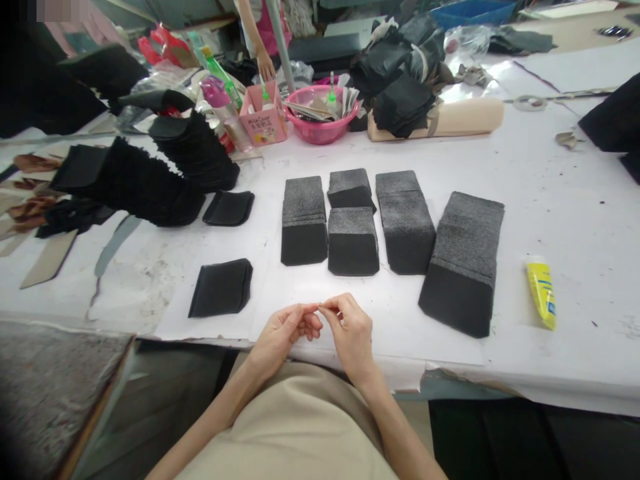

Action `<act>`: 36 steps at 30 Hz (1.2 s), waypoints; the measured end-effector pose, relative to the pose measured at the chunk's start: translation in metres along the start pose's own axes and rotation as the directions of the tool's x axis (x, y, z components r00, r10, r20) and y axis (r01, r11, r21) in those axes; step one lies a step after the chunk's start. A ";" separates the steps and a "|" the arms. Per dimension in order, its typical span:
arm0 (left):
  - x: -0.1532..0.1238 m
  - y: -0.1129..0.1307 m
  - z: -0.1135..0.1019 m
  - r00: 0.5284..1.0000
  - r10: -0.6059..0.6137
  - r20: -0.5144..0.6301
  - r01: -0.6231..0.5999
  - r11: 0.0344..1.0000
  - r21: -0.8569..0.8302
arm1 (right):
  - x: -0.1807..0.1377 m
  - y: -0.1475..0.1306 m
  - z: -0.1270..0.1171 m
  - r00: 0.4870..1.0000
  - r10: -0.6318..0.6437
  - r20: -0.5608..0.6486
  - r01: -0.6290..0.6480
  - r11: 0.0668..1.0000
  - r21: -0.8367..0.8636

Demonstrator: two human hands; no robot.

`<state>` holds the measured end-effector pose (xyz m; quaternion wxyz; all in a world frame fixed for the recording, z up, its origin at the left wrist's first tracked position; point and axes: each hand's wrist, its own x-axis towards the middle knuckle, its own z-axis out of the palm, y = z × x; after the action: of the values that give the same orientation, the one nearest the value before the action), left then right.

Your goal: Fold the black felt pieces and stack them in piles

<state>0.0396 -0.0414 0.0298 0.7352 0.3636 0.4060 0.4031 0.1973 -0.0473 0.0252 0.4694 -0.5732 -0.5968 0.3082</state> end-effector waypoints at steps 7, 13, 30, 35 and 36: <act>0.000 0.001 -0.001 1.000 0.000 -0.024 0.000 1.000 0.001 | 0.000 -0.001 0.000 0.988 0.097 0.119 -0.113 0.984 0.140; 0.005 0.007 0.000 0.999 -0.037 -0.034 0.027 0.969 -0.245 | 0.000 -0.010 -0.004 0.963 0.170 0.207 -0.238 0.897 0.371; 0.003 -0.001 0.004 0.984 0.101 -0.149 -0.106 0.994 -0.022 | -0.003 -0.011 0.008 0.882 0.351 0.315 -0.472 0.661 0.584; 0.004 0.002 0.005 0.949 0.214 -0.232 -0.175 0.968 0.178 | -0.006 -0.010 0.011 0.875 0.354 0.329 -0.484 0.661 0.574; 0.004 0.004 0.005 0.939 0.244 -0.242 -0.189 0.955 0.229 | -0.007 -0.010 0.012 0.869 0.362 0.339 -0.496 0.643 0.584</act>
<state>0.0442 -0.0373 0.0339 0.5836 0.4212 0.4978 0.4839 0.1818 -0.0534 0.0290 0.4929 -0.4649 -0.3387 0.6528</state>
